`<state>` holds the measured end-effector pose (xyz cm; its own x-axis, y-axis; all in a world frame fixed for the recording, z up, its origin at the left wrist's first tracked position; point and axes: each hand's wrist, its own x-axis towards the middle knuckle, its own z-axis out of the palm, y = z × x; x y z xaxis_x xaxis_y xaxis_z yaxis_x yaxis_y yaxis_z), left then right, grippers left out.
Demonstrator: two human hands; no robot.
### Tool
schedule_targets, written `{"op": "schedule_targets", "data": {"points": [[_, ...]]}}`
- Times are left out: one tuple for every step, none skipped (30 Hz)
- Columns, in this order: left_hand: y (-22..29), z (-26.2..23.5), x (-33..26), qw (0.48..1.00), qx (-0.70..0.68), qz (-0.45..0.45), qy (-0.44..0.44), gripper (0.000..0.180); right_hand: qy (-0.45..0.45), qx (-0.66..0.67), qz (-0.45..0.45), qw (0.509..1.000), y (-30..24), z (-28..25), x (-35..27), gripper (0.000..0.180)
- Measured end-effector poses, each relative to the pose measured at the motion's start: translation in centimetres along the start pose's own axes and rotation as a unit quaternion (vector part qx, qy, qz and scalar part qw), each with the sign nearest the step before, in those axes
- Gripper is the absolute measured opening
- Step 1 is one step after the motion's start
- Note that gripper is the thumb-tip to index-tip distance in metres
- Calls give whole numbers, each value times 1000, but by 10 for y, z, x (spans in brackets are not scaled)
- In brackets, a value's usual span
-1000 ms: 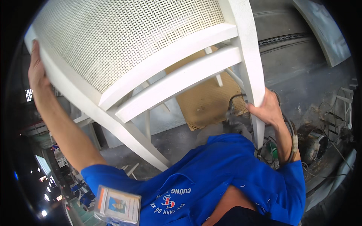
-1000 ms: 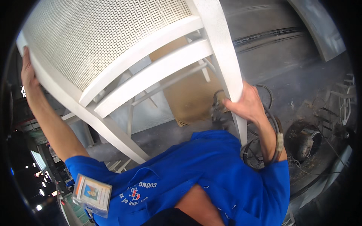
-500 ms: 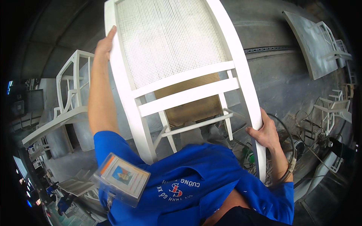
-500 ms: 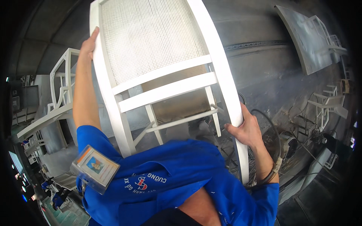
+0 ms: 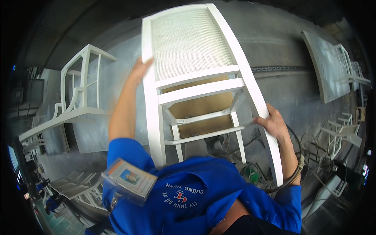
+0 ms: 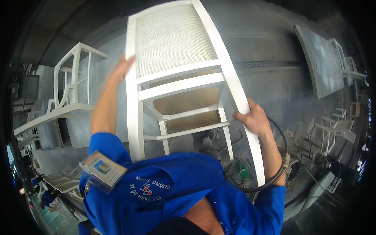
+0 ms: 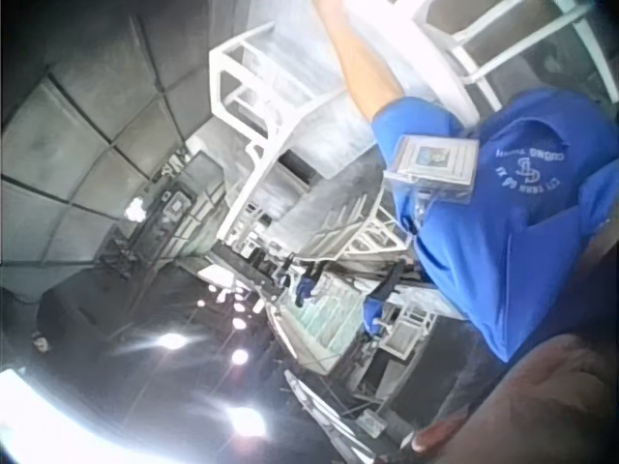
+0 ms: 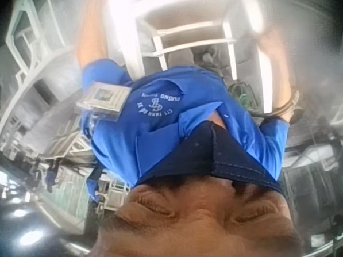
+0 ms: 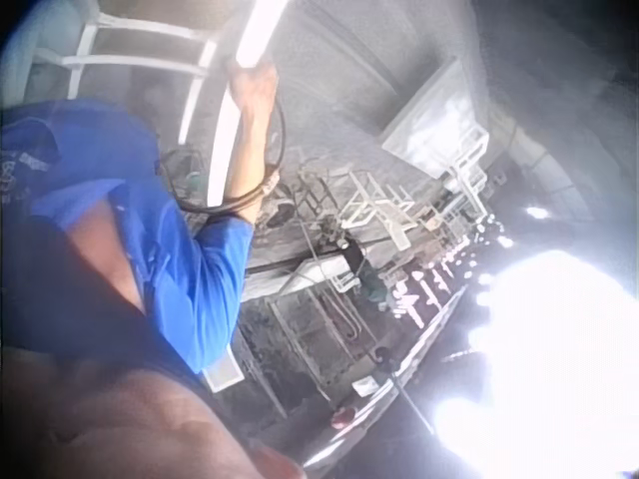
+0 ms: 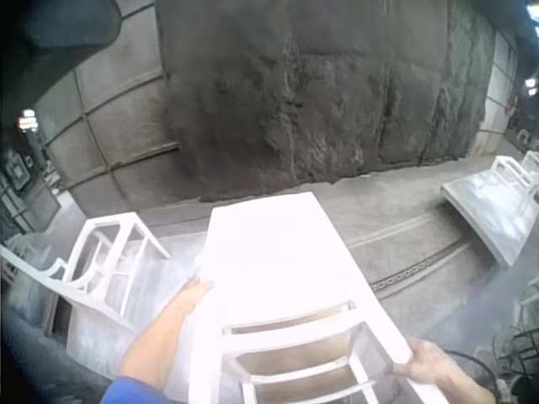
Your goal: The person spray paints white chair frames using a spray gun. They repeatedly pick up the chairs, rotate them to access different sides, and apply paint to the legs and frame. The person also uses a piece of cardboard to shield the floor from overspray.
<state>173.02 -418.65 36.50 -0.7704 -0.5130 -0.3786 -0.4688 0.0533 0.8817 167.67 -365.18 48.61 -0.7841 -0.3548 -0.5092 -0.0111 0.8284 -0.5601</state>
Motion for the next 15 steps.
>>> {"op": "schedule_targets", "data": {"points": [[-6, 6, -28, 998, 57, -8, 0, 70, 9, 5, -7, 1000, -5, -2, 10, 66], [-10, 16, -58, 992, 122, -32, 2, 78, 9, 3, -9, 1000, -8, -4, 20, 64], [-13, 20, -92, 997, 71, -30, -14, 80, 7, 14, -22, 1000, -12, -6, 30, 62], [-13, 22, -127, 998, 42, -37, -24, 82, 5, 26, -33, 999, -14, -10, 39, 60], [-9, 20, -156, 998, 5, -60, -20, 82, -5, 27, -25, 999, -18, -14, 50, 58], [-4, 16, -168, 996, -19, -86, -6, 82, -18, 25, -14, 999, -25, -18, 69, 57], [7, 14, -173, 994, -52, -93, -26, 80, -37, 32, -18, 999, -28, -22, 80, 55], [16, 11, -178, 990, -83, -105, -39, 79, -40, 27, -1, 999, -31, -24, 90, 55], [23, 11, -179, 986, -113, -112, -52, 78, -47, 31, 0, 998, -33, -27, 101, 56], [29, 13, -176, 989, -98, -107, -37, 76, -59, 46, 2, 997, -34, -29, 113, 56], [34, 17, -168, 991, -81, -99, -24, 75, -55, 22, -4, 998, -34, -33, 123, 58], [37, 20, -157, 992, -81, -93, -17, 74, -55, 6, -9, 998, -33, -36, 132, 60], [34, 24, -153, 995, -60, -84, -2, 71, -51, -13, -5, 999, -31, -38, 138, 61], [29, 24, -147, 995, -67, -70, 0, 69, -59, -6, -8, 998, -31, -38, 146, 63], [22, 26, -143, 994, -81, -74, 1, 67, -66, -2, -2, 998, -29, -38, 151, 64]]}}
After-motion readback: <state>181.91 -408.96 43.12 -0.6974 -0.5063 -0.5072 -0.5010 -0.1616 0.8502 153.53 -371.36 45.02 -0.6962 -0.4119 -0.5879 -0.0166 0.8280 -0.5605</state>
